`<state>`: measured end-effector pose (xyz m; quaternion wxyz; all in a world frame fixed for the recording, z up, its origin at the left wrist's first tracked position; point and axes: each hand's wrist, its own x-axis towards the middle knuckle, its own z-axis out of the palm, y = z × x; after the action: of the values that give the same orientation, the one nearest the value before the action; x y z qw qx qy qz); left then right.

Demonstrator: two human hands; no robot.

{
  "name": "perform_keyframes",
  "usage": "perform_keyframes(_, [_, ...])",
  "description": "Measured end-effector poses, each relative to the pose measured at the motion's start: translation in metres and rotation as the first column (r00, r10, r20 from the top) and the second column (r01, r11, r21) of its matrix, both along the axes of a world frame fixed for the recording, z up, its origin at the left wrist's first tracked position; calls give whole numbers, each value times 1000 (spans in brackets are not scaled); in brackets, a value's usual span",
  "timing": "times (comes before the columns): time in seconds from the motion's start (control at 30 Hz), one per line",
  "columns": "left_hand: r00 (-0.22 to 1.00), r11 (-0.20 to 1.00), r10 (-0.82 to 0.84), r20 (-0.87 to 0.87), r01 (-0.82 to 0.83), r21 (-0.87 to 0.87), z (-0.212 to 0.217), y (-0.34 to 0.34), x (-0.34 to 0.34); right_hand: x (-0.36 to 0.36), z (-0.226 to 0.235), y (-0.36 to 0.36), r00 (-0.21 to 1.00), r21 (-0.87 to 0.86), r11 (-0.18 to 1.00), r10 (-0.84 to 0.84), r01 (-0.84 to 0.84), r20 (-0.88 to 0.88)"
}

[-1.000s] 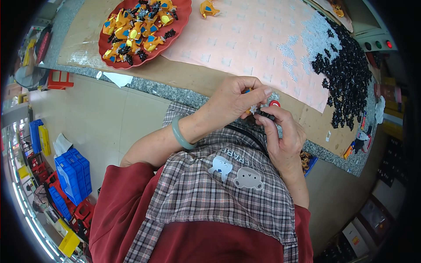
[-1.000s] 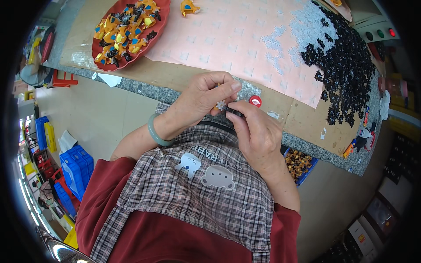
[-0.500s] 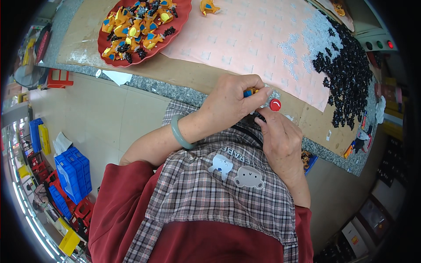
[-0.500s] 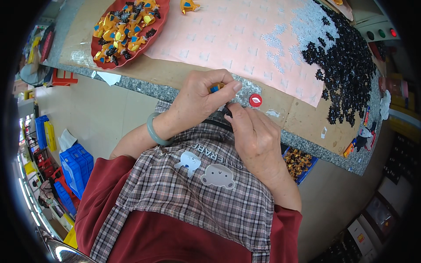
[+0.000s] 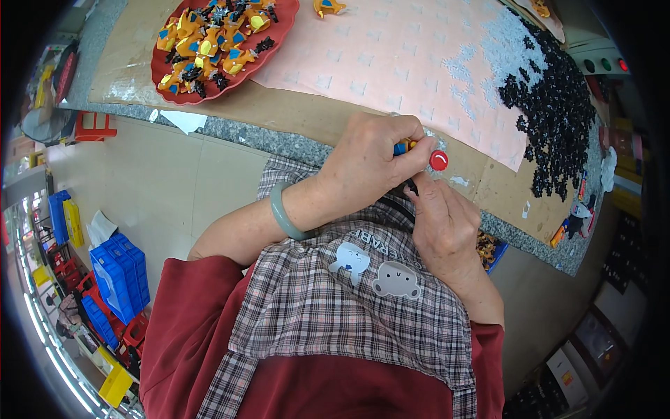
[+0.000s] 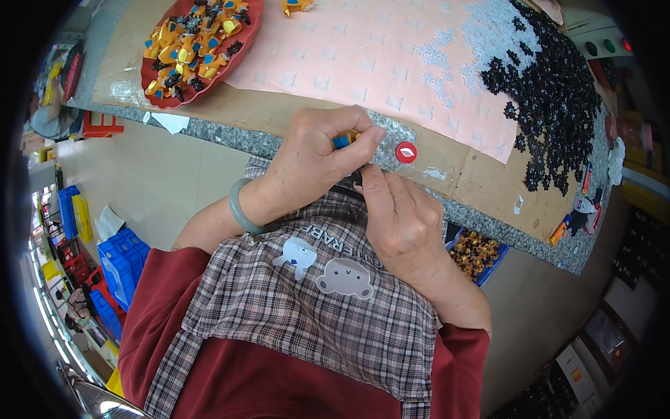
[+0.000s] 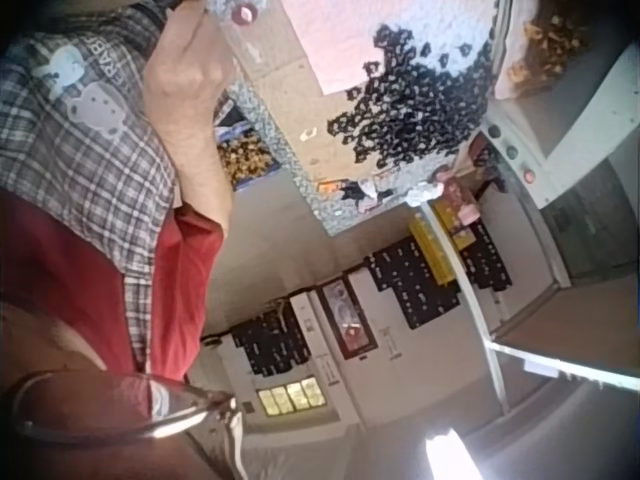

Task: The person assembles toy figurines by attaching small parts and applying glue by hand, and unloads batches of toy pieces from an oven onto the workstation.

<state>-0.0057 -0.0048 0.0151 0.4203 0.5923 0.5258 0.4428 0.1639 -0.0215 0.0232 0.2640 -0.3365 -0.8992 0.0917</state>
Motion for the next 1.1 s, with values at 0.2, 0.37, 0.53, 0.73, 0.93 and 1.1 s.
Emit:
perform_keyframes(0.2, [999, 998, -39, 13, 39, -45, -6, -2, 2, 2, 0, 0, 1000, -40, 999, 22, -22, -4])
perform_keyframes(0.37, [997, 986, 30, 67, -18, -164, -2, -2, 8, 1, -2, -1, 1000, -27, 1000, -3, 4, 31])
perform_keyframes(0.53, [998, 990, 48, 42, -42, -133, -8, 1, 11, -2, 1, -4, 997, -27, 997, -66, 67, 28])
perform_keyframes(0.73, [999, 989, 39, 4, -38, -144, -4, -2, 10, 0, -2, 0, 998, -11, 999, -48, 49, 36])
perform_keyframes(0.93, [995, 970, -85, 48, 94, -226, -3, 6, -7, 8, 5, 17, 996, -172, 982, 74, -81, -48])
perform_keyframes(1.1, [982, 982, 188, 37, -187, -26, 0, 21, -65, 37, 7, 47, 982, -285, 948, -172, 145, -72])
